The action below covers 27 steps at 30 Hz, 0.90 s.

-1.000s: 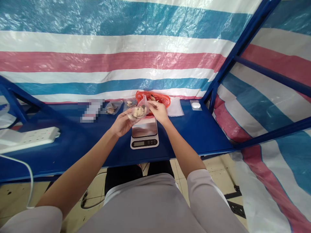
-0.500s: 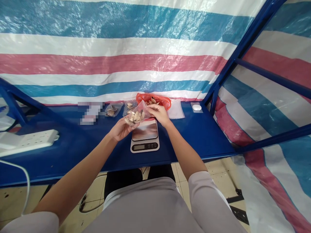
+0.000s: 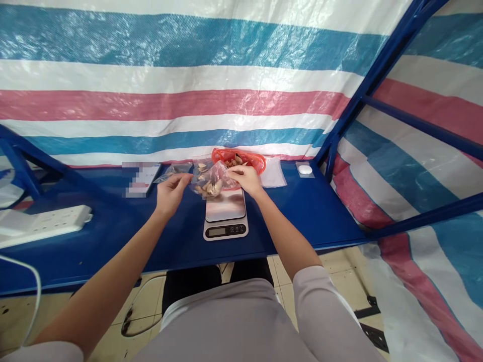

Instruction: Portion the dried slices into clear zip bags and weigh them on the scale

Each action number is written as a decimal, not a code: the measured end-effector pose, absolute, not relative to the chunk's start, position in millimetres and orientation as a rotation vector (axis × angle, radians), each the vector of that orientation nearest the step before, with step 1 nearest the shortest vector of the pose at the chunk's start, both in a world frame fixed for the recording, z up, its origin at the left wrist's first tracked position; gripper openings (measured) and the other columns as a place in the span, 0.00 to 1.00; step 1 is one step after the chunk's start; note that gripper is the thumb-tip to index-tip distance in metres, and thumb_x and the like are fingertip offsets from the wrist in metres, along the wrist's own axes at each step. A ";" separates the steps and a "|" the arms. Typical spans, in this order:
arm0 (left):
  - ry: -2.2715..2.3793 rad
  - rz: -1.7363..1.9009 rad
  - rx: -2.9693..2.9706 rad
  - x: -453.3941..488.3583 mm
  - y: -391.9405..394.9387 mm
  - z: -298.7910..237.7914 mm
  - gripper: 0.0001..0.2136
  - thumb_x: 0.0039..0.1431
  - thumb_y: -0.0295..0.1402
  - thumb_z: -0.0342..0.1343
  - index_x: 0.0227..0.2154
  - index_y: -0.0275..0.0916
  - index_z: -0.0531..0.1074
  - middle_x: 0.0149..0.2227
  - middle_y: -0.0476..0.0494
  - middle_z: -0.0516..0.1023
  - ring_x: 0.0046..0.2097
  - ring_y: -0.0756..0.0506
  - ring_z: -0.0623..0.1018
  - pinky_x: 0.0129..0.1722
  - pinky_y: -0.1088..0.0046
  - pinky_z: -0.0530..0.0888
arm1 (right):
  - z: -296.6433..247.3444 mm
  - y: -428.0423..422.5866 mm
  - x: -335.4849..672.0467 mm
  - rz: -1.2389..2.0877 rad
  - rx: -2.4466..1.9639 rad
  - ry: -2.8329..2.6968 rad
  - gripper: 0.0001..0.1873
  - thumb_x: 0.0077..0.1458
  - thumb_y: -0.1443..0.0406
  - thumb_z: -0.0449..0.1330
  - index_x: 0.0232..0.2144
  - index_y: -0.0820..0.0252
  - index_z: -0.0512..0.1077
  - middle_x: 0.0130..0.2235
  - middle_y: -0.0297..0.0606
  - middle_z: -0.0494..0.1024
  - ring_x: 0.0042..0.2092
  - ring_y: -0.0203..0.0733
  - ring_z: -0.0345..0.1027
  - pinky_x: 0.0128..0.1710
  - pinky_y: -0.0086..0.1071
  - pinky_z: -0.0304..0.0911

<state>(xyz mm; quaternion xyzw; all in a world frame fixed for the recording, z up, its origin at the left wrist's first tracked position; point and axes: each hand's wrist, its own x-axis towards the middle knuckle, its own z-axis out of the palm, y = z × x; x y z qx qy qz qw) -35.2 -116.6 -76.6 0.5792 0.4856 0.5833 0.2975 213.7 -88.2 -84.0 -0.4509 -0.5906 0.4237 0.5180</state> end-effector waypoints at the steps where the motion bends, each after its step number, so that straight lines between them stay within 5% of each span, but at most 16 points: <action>1: 1.321 1.560 1.689 -33.9 -117.5 -73.3 0.13 0.55 0.45 0.63 0.31 0.39 0.82 0.37 0.42 0.84 0.41 0.43 0.80 0.47 0.67 0.75 | -83.3 -89.6 211.4 1.020 -1.090 -1.430 0.14 0.48 0.57 0.70 0.35 0.59 0.84 0.36 0.39 0.84 0.40 0.47 0.78 0.43 0.40 0.75; 8: 1.260 1.255 1.952 -2.5 -117.3 -60.4 0.15 0.59 0.44 0.58 0.34 0.37 0.82 0.34 0.44 0.84 0.35 0.45 0.79 0.39 0.71 0.73 | -74.4 -97.4 195.6 0.821 -1.173 -1.522 0.10 0.51 0.60 0.66 0.34 0.58 0.83 0.34 0.36 0.84 0.39 0.44 0.77 0.45 0.37 0.72; 17: 1.225 1.176 1.454 16.9 -94.3 -61.1 0.23 0.53 0.54 0.63 0.21 0.36 0.77 0.23 0.43 0.78 0.26 0.48 0.74 0.29 0.74 0.71 | -60.1 -117.0 187.0 0.425 -1.368 -1.826 0.08 0.57 0.62 0.63 0.35 0.50 0.84 0.30 0.34 0.82 0.36 0.45 0.74 0.37 0.35 0.67; 27: 1.256 1.092 1.294 16.9 -84.9 -57.5 0.11 0.50 0.38 0.66 0.22 0.34 0.78 0.23 0.43 0.80 0.26 0.48 0.77 0.31 0.72 0.75 | -64.1 -120.5 185.0 0.411 -1.330 -1.927 0.10 0.59 0.62 0.62 0.39 0.52 0.83 0.38 0.37 0.84 0.38 0.46 0.77 0.39 0.36 0.66</action>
